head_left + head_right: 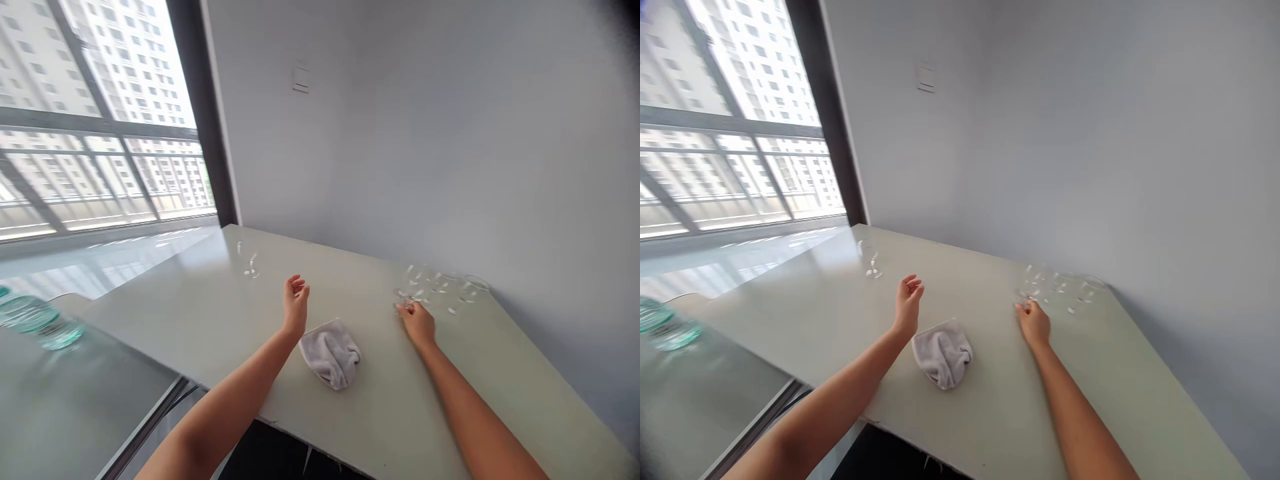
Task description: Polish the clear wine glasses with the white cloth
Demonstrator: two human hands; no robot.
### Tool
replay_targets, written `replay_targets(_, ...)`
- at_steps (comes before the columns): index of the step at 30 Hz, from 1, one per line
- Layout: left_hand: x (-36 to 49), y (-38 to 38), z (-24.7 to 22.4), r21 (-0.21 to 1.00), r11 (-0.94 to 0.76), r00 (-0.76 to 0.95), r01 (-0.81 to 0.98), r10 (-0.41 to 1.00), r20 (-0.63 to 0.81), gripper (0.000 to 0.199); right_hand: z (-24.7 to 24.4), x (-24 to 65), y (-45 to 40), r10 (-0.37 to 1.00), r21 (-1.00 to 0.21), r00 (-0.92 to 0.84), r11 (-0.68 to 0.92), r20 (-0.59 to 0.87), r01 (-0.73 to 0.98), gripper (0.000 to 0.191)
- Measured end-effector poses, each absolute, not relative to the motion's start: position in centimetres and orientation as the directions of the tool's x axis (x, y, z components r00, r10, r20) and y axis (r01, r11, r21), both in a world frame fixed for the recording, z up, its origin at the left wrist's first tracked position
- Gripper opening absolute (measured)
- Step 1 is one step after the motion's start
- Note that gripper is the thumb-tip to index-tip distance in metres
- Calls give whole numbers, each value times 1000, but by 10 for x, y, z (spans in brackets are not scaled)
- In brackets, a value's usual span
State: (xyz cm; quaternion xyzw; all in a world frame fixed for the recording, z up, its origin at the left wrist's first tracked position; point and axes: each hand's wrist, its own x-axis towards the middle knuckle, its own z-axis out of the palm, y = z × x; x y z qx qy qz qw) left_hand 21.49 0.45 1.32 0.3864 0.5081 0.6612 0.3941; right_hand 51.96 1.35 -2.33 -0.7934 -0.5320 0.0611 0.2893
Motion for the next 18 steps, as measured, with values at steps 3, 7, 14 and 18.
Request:
replay_targets(3, 162, 34, 13, 977, -5, -604, -213, 787, -127, 33, -29, 526, -1, 840, -642, 462, -190, 286, 743, 52)
replay_targets(7, 96, 65, 7, 990, 56, -731, -128, 669, -132, 48, -36, 529, -28, 839, -765, 500, -175, 214, 620, 44)
replay_targets(14, 58, 104, 3, 991, 115, -641, 67, 767, -45, 70, -19, 456, -86, 909, -762, 278, 62, 309, 644, 30)
replay_targets(18, 59, 115, -1, 984, 118, -587, 132, 809, -19, 60, 2, 388, -115, 882, -587, -204, 440, 425, 680, 23)
